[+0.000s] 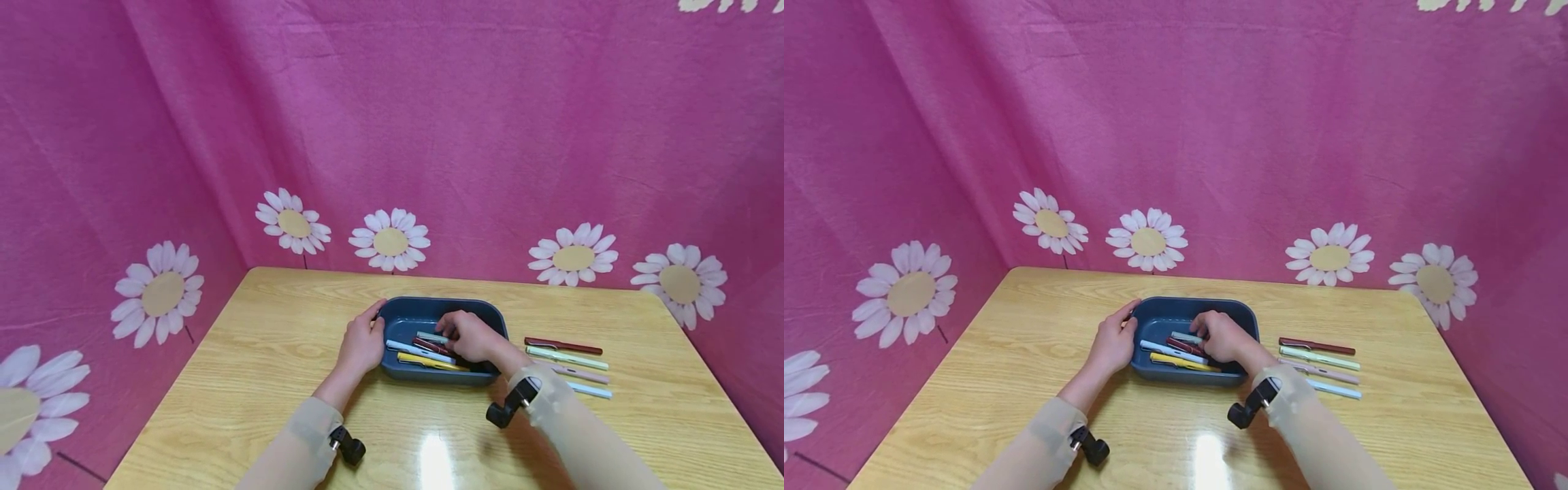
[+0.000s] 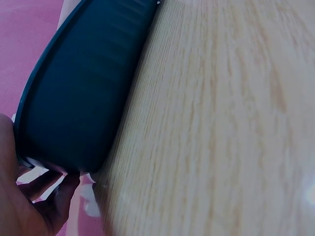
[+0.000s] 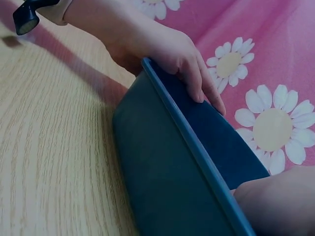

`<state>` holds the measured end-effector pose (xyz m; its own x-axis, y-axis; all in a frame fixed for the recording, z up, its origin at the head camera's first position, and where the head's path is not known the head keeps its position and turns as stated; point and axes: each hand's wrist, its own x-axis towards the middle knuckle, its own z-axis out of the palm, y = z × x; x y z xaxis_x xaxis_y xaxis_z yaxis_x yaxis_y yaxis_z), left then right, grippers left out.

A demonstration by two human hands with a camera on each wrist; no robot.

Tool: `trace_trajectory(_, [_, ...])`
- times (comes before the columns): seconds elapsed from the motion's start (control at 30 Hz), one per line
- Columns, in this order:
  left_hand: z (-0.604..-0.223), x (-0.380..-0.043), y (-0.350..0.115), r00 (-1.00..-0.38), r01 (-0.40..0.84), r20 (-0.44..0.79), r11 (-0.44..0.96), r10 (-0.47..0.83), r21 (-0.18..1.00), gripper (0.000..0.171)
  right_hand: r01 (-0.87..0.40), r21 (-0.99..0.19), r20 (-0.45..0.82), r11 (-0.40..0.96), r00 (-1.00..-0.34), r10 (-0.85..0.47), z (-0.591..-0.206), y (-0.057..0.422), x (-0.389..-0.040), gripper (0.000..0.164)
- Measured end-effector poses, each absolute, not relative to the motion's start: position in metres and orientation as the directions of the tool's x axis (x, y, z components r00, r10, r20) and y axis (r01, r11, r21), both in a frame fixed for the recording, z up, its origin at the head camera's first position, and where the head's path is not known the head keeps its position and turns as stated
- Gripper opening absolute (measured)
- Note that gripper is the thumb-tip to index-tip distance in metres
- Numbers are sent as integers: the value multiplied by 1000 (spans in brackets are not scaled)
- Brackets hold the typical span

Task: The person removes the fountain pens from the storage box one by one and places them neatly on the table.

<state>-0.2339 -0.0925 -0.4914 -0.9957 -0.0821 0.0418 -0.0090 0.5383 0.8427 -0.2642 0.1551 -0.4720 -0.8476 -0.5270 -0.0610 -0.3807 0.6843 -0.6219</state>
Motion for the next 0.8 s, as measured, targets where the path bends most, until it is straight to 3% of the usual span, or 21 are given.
trace_trajectory(0.33, [-493,-234,-93,-996,-6,44,533,-82,846,45,-433,-580,-14,690,-842,-539,-466,160,-265,30])
trace_trajectory(0.8, [-490,-231,-93,-996,-2,44,520,-77,854,45,-419,-643,26,641,-849,-528,-455,163,-258,24])
